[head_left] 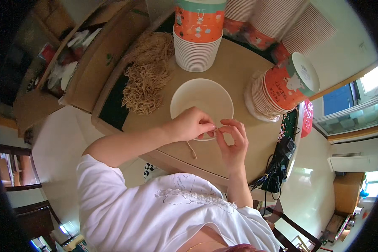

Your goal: Tying elastic strings onto paper buckets for packaging or manufacturing purposes.

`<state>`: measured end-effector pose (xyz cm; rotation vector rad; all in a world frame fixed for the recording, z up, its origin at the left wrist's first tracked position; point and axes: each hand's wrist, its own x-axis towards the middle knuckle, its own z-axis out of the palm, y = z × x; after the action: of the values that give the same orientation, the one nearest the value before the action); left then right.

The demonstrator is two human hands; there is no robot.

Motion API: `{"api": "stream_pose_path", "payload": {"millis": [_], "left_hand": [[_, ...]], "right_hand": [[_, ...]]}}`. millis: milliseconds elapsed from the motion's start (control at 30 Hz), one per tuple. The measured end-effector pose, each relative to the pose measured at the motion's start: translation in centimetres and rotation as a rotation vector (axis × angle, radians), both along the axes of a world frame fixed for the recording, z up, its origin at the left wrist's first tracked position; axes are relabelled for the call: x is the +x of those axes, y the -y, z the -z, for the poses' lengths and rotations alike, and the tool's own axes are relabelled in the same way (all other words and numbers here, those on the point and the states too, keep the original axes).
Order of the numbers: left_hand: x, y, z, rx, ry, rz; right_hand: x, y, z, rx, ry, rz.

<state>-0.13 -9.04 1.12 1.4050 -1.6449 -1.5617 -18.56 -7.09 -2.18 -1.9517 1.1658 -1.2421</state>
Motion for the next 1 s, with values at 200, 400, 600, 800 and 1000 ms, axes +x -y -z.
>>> {"api": "stream_pose_path", "payload": {"millis": [200, 400, 600, 800, 1000], "left_hand": [[0.1, 0.1, -0.1, -0.032, -0.002, 0.049], [0.5, 0.2, -0.4, -0.060, 0.053, 0.055], [0.3, -0.2, 0.0, -0.335, 0.145, 0.031], [0.4, -0.1, -0.2, -0.290, 0.134, -0.025], [0.3, -0.1, -0.9, -0.235, 0.030, -0.088]], "right_hand": [[0.0, 0.2, 0.2, -0.059, -0.010, -0.034], [-0.2, 0.5, 0.5, -0.150, -0.076, -0.052], [-0.1, 0.5, 0.1, -0.159, -0.134, -0.057], [0.0, 0.1, -0.8, -0.086, -0.174, -0.035], [0.0, 0.5, -0.7, -0.127, -0.223, -0.058]]}}
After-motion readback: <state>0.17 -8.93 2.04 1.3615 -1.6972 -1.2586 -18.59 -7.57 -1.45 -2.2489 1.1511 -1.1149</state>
